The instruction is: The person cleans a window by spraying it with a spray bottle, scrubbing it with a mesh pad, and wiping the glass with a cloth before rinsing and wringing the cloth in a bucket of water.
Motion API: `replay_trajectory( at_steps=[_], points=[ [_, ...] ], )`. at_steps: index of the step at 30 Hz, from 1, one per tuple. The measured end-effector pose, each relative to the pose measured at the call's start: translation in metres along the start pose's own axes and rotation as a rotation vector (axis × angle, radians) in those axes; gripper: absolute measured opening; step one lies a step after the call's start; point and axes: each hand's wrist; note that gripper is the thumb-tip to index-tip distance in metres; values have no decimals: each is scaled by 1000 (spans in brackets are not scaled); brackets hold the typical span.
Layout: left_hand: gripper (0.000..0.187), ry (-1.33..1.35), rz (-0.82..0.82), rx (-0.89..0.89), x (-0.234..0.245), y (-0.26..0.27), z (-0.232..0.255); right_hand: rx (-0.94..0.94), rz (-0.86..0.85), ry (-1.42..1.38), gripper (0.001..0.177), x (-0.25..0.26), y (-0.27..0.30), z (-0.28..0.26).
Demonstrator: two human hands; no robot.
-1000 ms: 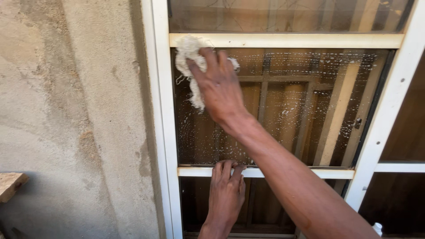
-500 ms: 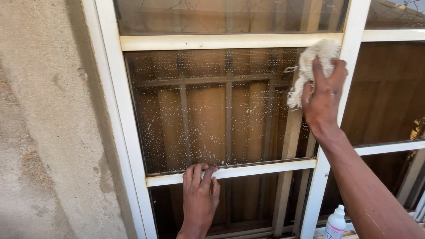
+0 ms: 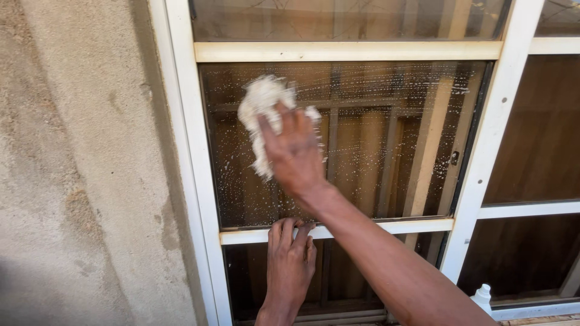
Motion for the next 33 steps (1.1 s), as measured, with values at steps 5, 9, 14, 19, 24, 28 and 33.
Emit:
replay_trajectory(
  at_steps=[5,9,14,19,24,28,33],
  points=[
    [34,-30,58,-45,-2,2,-4,306,-263,-214,44,-5,15,-18],
    [30,-30,84,-56,-1,3,-3,334,-291,-199,39,11,58,27],
    [32,15,88,-28,-2,4,0,96,-227,21,29,71,136,121],
    [32,29,71,13,-12,5,0,-253,-4,131,46,130,152,193],
    [29,53,52,42,-16,5,-1,-303,66,151,50,120,107,187],
    [29,18,78,19,-8,4,1,-273,109,148,49,85,65,137],
    [32,46,84,4,0,3,3,-104,-8,-31,47,36,15,55]
  ],
)
Point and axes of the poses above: each hand's wrist, its own y-axis away from the middle knuckle, its own x-axis out of the back of the hand, z = x × y, and after that the axes turned 11 degrees about -y, right-handed
